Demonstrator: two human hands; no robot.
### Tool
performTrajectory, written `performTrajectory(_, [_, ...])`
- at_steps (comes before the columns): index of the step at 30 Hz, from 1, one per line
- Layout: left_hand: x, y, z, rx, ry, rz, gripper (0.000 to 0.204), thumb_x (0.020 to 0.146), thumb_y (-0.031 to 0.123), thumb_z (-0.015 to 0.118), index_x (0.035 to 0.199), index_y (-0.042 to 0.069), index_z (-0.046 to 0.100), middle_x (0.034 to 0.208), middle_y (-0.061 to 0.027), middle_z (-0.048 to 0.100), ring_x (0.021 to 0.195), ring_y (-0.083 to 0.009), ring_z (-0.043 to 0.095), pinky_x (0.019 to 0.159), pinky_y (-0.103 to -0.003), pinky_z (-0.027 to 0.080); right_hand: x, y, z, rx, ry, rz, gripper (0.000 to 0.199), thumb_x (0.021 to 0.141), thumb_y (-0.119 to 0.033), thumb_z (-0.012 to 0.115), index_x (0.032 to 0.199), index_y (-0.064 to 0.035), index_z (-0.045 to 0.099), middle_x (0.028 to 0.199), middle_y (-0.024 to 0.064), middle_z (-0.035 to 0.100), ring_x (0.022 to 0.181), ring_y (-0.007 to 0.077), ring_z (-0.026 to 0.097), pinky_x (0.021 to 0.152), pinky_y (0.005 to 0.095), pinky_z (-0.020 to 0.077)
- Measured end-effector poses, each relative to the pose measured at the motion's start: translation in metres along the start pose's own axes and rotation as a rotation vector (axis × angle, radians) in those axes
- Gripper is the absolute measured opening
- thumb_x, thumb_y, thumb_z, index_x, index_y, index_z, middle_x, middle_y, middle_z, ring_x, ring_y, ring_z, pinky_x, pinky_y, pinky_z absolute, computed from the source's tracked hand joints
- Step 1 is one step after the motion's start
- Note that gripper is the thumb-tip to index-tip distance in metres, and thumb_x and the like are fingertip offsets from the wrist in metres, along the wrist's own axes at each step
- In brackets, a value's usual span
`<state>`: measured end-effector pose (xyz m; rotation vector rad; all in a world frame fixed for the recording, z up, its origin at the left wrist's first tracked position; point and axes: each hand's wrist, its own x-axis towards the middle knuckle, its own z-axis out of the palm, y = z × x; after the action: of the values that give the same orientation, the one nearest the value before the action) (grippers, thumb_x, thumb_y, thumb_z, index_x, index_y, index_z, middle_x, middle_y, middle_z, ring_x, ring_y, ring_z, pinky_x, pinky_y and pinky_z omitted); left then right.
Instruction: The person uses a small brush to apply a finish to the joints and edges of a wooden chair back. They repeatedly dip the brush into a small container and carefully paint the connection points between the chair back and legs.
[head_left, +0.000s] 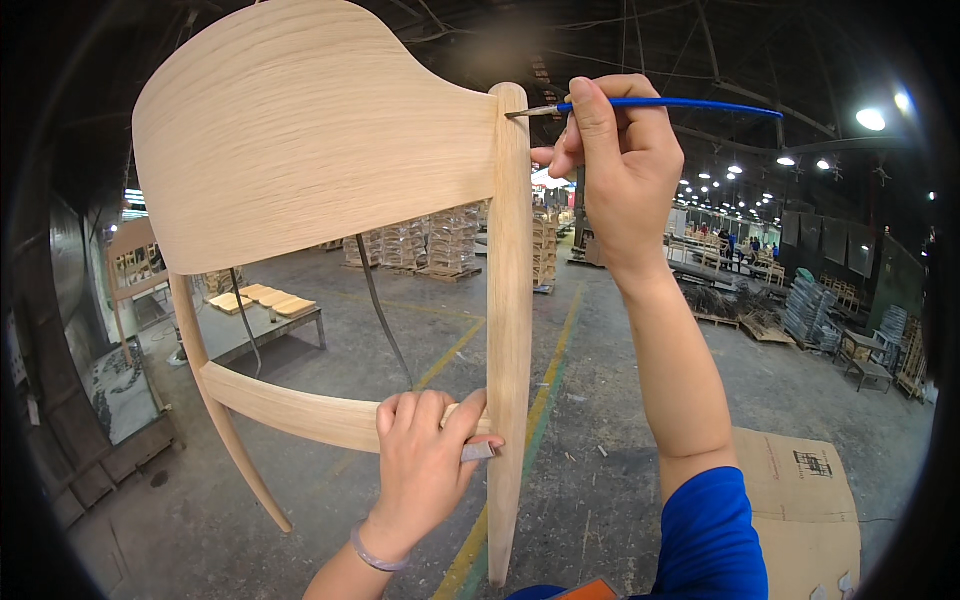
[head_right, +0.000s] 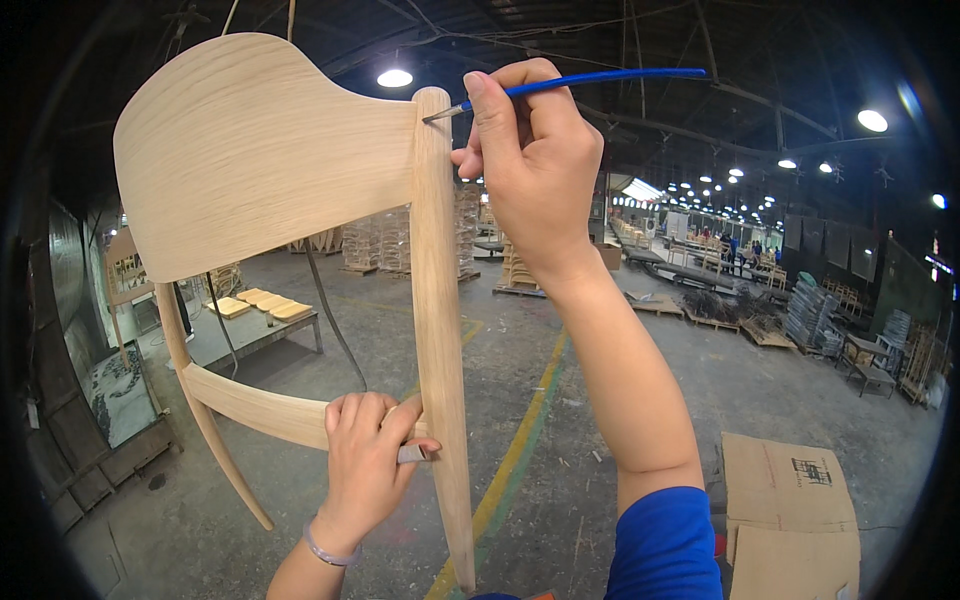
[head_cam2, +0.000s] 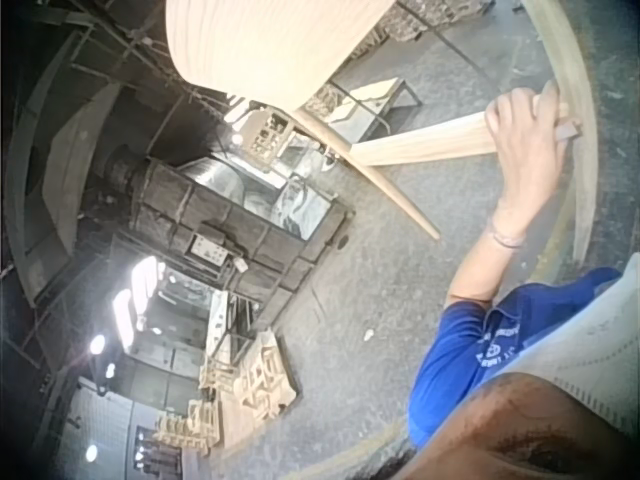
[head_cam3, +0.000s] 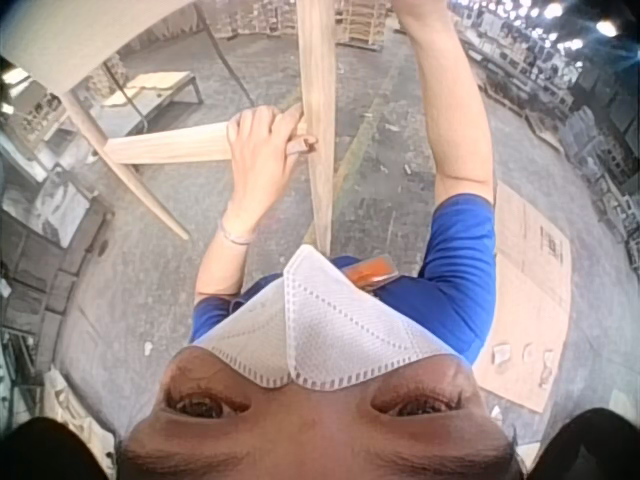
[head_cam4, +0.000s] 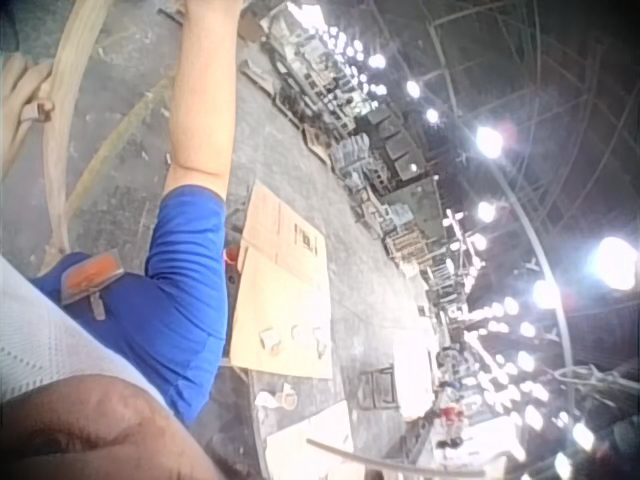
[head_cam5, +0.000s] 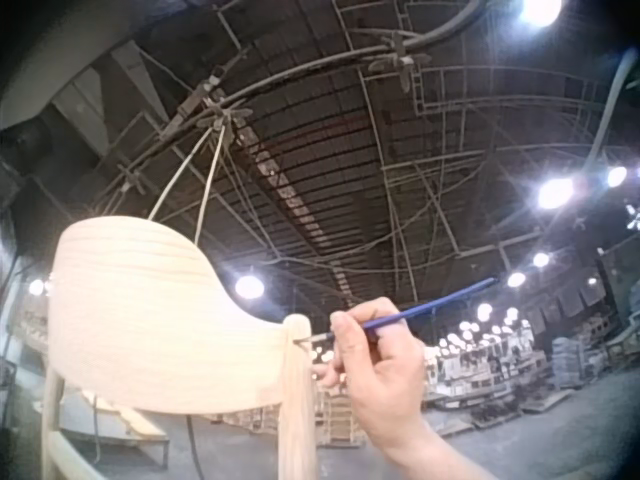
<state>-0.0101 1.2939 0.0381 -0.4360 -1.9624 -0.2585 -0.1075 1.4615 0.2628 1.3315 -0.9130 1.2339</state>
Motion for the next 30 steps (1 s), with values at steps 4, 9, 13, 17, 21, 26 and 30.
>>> performTrajectory(4, [-0.001, -0.003, -0.002, 0.005, -0.014, -0.007, 0.041, 0.092, 0.039, 0.074, 0.119, 0.008, 0.070, 0.092, -0.0059, 0.050, 0.092, -0.0266, 0.051, 0.094, -0.045, 0.037, 0.000, 0.001, 0.003, -0.013, -0.007, -0.019, 0.017, 0.107, -0.016, 0.066, 0.098, -0.0011, 0.064, 0.066, 0.0027, 0.065, 0.057, 0.0070, 0.067, 0.057, 0.0247, 0.0617])
performTrajectory(9, [-0.003, -0.007, -0.002, 0.011, -0.041, -0.020, 0.042, 0.093, 0.040, 0.074, 0.123, 0.010, 0.070, 0.094, -0.0062, 0.051, 0.094, -0.0265, 0.053, 0.095, -0.045, 0.037, -0.003, 0.004, 0.005, -0.007, -0.020, -0.009, 0.017, 0.107, -0.017, 0.066, 0.100, -0.0008, 0.063, 0.066, 0.0028, 0.065, 0.058, 0.0072, 0.067, 0.058, 0.0254, 0.0626])
performTrajectory(13, [-0.005, -0.013, -0.001, 0.011, -0.003, -0.008, 0.044, 0.094, 0.042, 0.071, 0.120, 0.007, 0.070, 0.091, -0.0056, 0.050, 0.091, -0.0268, 0.050, 0.093, -0.045, 0.037, -0.007, 0.008, 0.010, 0.000, -0.014, -0.011, 0.018, 0.107, -0.017, 0.065, 0.101, -0.0006, 0.063, 0.066, 0.0028, 0.065, 0.058, 0.0073, 0.067, 0.059, 0.0260, 0.0631])
performTrajectory(17, [-0.011, -0.019, -0.002, 0.018, -0.026, -0.012, 0.043, 0.094, 0.041, 0.073, 0.122, 0.009, 0.070, 0.093, -0.0062, 0.051, 0.093, -0.0267, 0.052, 0.094, -0.045, 0.037, -0.014, 0.009, 0.016, 0.014, -0.008, -0.014, 0.018, 0.108, -0.018, 0.065, 0.101, -0.0004, 0.063, 0.066, 0.0027, 0.065, 0.058, 0.0075, 0.067, 0.060, 0.0265, 0.0634])
performTrajectory(21, [-0.015, -0.023, -0.002, 0.020, -0.043, -0.021, 0.044, 0.094, 0.041, 0.074, 0.124, 0.009, 0.070, 0.094, -0.0066, 0.051, 0.094, -0.0268, 0.053, 0.095, -0.045, 0.037, -0.018, 0.009, 0.019, 0.012, -0.018, -0.006, 0.019, 0.108, -0.018, 0.065, 0.101, -0.0002, 0.063, 0.066, 0.0027, 0.065, 0.058, 0.0076, 0.067, 0.060, 0.0267, 0.0634])
performTrajectory(26, [-0.023, -0.028, -0.001, 0.019, -0.038, -0.023, 0.043, 0.093, 0.039, 0.074, 0.124, 0.009, 0.070, 0.094, -0.0067, 0.051, 0.094, -0.0270, 0.053, 0.095, -0.045, 0.037, -0.025, 0.008, 0.027, 0.024, -0.004, -0.006, 0.019, 0.107, -0.017, 0.065, 0.100, -0.0002, 0.063, 0.066, 0.0032, 0.065, 0.058, 0.0071, 0.067, 0.059, 0.0264, 0.0626])
performTrajectory(30, [-0.029, -0.034, 0.000, 0.013, -0.043, -0.023, 0.042, 0.093, 0.038, 0.075, 0.124, 0.009, 0.070, 0.094, -0.0068, 0.051, 0.094, -0.0271, 0.053, 0.095, -0.045, 0.037, -0.031, 0.007, 0.032, 0.050, -0.003, 0.023, 0.019, 0.107, -0.017, 0.066, 0.100, 0.0001, 0.063, 0.067, 0.0034, 0.065, 0.058, 0.0071, 0.066, 0.058, 0.0262, 0.0619])
